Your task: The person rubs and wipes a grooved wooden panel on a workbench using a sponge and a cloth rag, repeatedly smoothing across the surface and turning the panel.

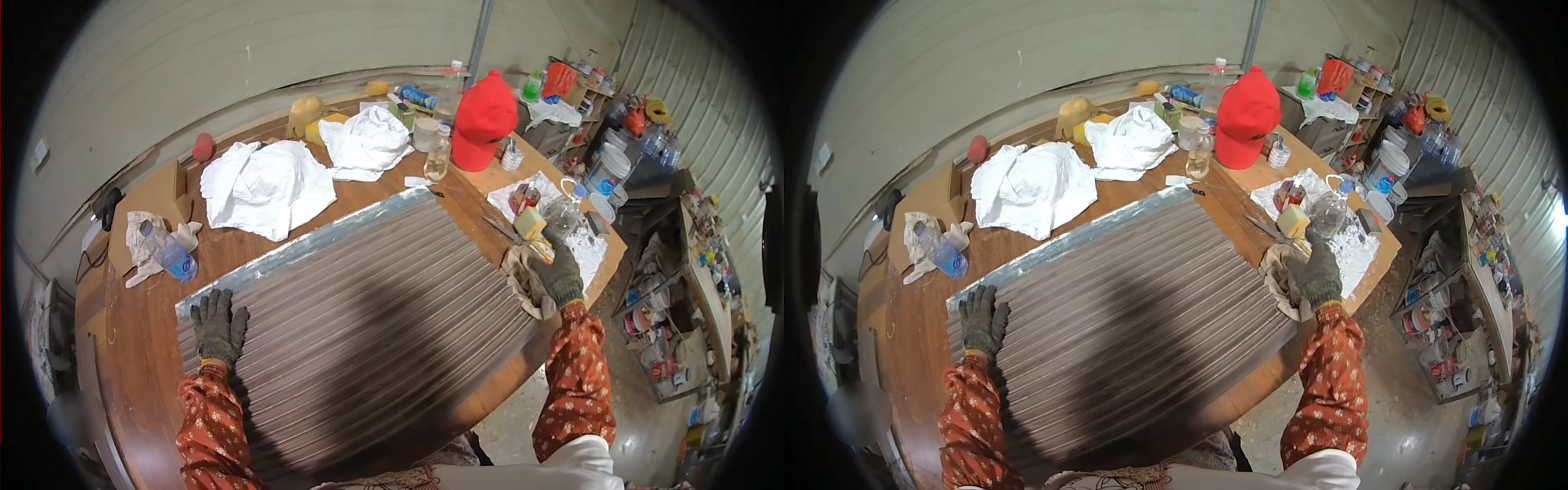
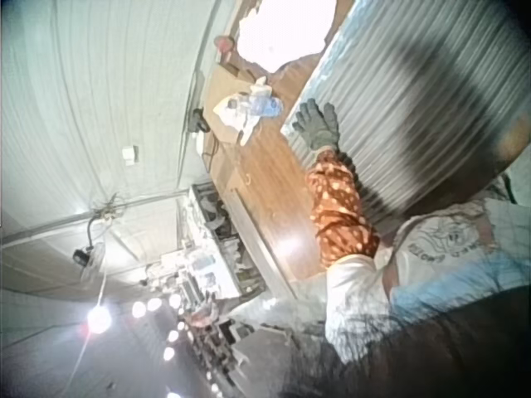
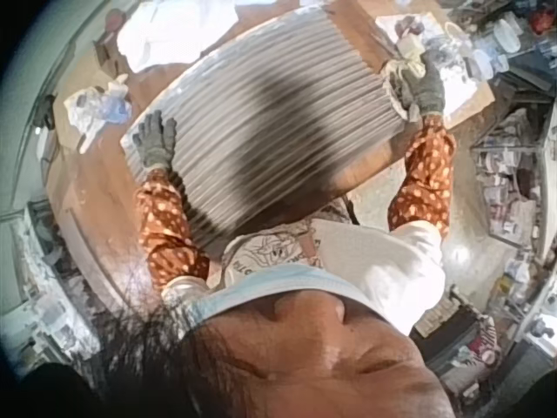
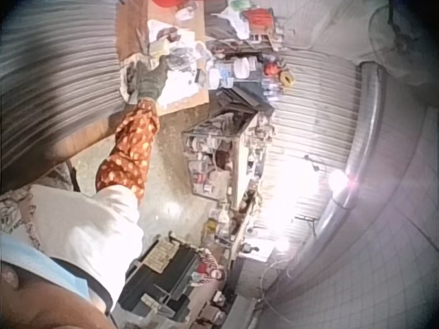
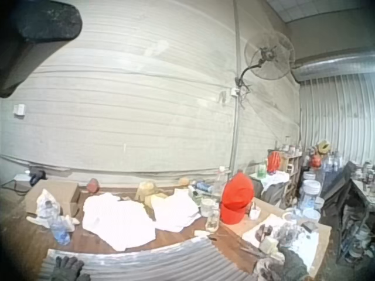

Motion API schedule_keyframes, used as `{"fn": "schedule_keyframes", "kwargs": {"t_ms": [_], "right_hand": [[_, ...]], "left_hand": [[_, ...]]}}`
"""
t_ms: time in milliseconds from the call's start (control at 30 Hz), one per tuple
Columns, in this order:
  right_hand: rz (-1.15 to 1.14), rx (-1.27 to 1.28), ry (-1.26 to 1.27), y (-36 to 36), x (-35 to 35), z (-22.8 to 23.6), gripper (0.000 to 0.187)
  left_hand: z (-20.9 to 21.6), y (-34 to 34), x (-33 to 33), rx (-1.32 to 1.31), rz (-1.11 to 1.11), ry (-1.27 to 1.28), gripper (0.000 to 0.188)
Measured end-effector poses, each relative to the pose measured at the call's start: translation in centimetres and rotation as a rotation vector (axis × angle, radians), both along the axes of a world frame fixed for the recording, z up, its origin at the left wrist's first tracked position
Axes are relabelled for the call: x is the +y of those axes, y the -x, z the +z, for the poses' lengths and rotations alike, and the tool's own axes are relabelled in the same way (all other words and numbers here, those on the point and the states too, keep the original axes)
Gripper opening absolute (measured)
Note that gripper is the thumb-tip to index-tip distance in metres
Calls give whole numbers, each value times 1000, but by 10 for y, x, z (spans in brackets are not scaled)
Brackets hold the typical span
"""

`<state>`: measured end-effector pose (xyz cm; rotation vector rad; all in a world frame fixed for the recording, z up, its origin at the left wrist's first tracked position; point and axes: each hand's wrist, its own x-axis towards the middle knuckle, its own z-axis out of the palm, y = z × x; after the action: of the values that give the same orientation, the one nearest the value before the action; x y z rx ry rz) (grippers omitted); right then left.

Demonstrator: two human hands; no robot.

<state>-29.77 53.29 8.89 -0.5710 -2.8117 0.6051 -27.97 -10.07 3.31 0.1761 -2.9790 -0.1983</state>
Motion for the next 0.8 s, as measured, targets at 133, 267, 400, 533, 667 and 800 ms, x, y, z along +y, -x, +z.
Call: {"fn": "schedule_keyframes", "kwargs": {"t_ms": [133, 267, 400, 533, 667, 800], "right_hand": [[-131, 184, 4, 67, 55, -38, 86], [-290, 128, -140, 114, 49, -60, 101], [-243, 114, -55, 135, 79, -79, 95], [92, 429, 175, 166, 52, -79, 80], [554, 369, 457, 165, -125, -10, 74], [808, 210, 251, 180, -194, -26, 66]], "left_hand": [[-11, 2, -1, 29, -19, -28, 61], [-3, -1, 2, 33, -33, 4, 60], [-7, 3, -1, 71, -52, -18, 59], [-3, 7, 5, 43, -46, 68, 56], [2, -1, 2, 36, -27, 16, 56], [4, 1, 9, 28, -25, 6, 56]]}}
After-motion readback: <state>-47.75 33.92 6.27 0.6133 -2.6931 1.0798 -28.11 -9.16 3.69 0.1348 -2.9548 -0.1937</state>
